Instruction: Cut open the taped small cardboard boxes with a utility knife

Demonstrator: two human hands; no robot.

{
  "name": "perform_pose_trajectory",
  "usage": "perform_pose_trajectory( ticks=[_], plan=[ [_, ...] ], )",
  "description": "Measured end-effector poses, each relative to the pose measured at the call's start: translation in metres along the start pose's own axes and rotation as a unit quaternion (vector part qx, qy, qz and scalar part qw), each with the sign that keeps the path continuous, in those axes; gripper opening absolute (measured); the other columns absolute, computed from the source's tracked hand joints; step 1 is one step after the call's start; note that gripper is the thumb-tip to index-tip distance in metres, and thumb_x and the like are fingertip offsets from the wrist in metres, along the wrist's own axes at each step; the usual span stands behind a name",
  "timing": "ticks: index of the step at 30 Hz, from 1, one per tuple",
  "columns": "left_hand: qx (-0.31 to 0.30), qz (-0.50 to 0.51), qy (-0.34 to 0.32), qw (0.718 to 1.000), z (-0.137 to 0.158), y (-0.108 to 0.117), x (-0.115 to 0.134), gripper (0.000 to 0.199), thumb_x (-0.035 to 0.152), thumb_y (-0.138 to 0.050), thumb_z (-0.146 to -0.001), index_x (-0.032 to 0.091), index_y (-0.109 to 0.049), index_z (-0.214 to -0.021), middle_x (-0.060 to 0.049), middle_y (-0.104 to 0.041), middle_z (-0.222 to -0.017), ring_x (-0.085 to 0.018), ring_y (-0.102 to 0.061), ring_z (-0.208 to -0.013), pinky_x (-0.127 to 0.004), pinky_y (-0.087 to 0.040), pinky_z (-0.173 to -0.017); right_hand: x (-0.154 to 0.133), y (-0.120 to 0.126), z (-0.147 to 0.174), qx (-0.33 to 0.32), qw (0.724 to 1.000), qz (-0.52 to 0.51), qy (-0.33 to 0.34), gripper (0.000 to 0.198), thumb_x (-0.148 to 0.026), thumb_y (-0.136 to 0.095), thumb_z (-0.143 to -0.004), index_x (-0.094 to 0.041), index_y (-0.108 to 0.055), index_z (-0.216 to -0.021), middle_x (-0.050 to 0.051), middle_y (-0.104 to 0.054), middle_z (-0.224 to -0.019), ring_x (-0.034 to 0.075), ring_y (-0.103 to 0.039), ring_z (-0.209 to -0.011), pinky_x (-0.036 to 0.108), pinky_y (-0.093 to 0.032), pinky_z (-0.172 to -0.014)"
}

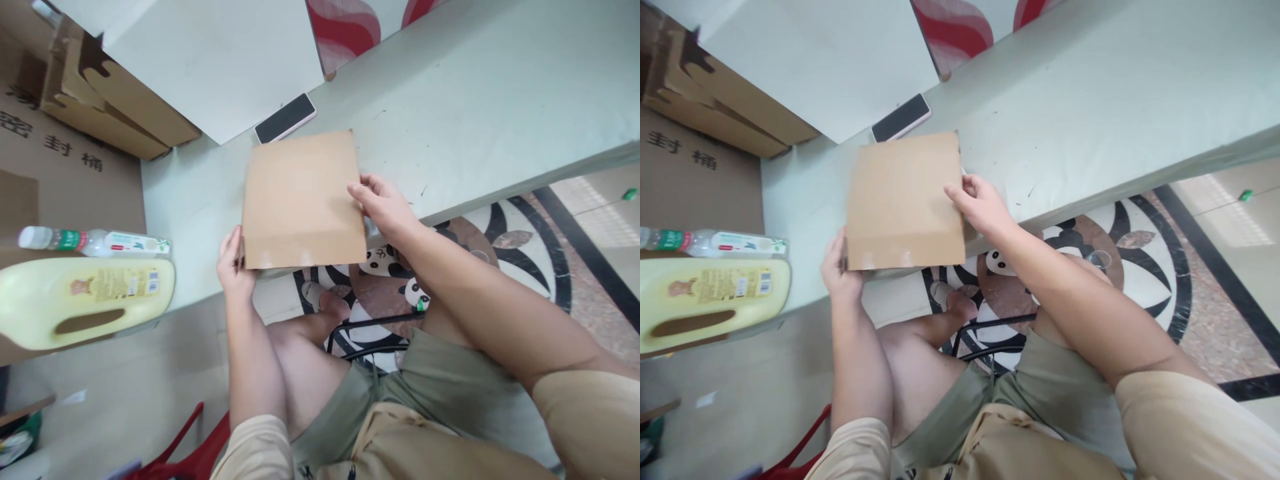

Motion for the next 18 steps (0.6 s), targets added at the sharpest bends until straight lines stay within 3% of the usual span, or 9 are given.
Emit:
perform_pose_trajectory(
  ticks=[3,6,8,11,13,15,18],
  plan=[
    [-0.049,-0.046,-0.021,0.998,0.0,-0.006,-0.002,0.04,0.039,-0.064,-0.088,0.022,-0.073,-0.123,-0.011,-0.062,-0.14,-0.027,-0.059,-0.133,-0.044,-0.048,-0.116,0.003,0.007,0.0,0.04,0.997,0.052,-0.037,0.037,-0.041,-0.07,-0.079,-0.02,-0.059,-0.107,0.012,-0.071,-0.124,0.028,-0.071,-0.109,0.048,-0.059,-0.097],
    [-0.104,-0.053,0.001,0.993,0.002,-0.009,-0.002,0.042,0.037,-0.065,-0.087,0.025,-0.073,-0.126,-0.011,-0.058,-0.147,-0.029,-0.056,-0.138,-0.046,-0.05,-0.114,0.005,0.012,0.0,0.051,0.995,0.052,-0.064,0.026,-0.031,-0.067,-0.077,-0.021,-0.061,-0.1,0.01,-0.075,-0.112,0.028,-0.072,-0.103,0.048,-0.061,-0.092],
    [-0.137,-0.027,0.023,0.99,0.005,-0.008,-0.002,0.045,0.04,-0.067,-0.085,0.027,-0.072,-0.128,-0.011,-0.054,-0.153,-0.032,-0.05,-0.144,-0.05,-0.045,-0.118,0.004,0.014,0.0,0.047,0.996,0.037,-0.064,0.025,-0.027,-0.066,-0.075,-0.02,-0.061,-0.099,0.008,-0.076,-0.106,0.027,-0.073,-0.1,0.046,-0.062,-0.089],
    [-0.199,0.079,0.051,0.976,0.011,-0.008,-0.003,0.044,0.047,-0.074,-0.08,0.03,-0.075,-0.121,-0.008,-0.048,-0.159,-0.034,-0.033,-0.155,-0.055,-0.027,-0.128,-0.003,0.021,0.003,0.055,0.998,0.021,-0.02,0.032,-0.028,-0.065,-0.072,-0.021,-0.061,-0.103,0.006,-0.076,-0.106,0.025,-0.073,-0.097,0.043,-0.062,-0.087],
    [-0.163,0.177,0.069,0.968,0.01,-0.004,-0.007,0.052,0.05,-0.08,-0.075,0.033,-0.071,-0.123,-0.005,-0.043,-0.162,-0.033,-0.026,-0.158,-0.054,-0.024,-0.129,-0.013,0.024,0.012,0.073,0.995,0.042,0.057,0.034,-0.03,-0.065,-0.071,-0.021,-0.061,-0.103,0.005,-0.076,-0.107,0.024,-0.072,-0.096,0.041,-0.061,-0.086],
    [-0.059,0.254,0.102,0.96,0.005,0.001,-0.016,0.074,0.053,-0.083,-0.07,0.04,-0.057,-0.138,-0.004,-0.034,-0.167,-0.032,-0.026,-0.158,-0.055,-0.032,-0.126,-0.025,0.024,0.028,0.088,0.983,0.095,0.126,0.03,-0.034,-0.065,-0.072,-0.022,-0.063,-0.1,0.003,-0.076,-0.104,0.024,-0.072,-0.095,0.039,-0.061,-0.084],
    [0.028,0.302,0.139,0.943,-0.001,-0.002,-0.025,0.101,0.062,-0.083,-0.068,0.043,-0.032,-0.153,-0.009,-0.037,-0.163,-0.033,-0.041,-0.151,-0.054,-0.042,-0.12,-0.033,0.013,0.055,0.041,0.971,0.199,0.125,0.025,-0.043,-0.064,-0.076,-0.021,-0.067,-0.087,0.005,-0.077,-0.09,0.025,-0.073,-0.085,0.037,-0.061,-0.072]
  ],
)
Point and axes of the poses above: each hand's wrist, its own z-axis away from the middle knuckle, its own y-axis out of the back of the hand, x = y × z, the point moved 5 cm from there along -z, towards the middle knuckle
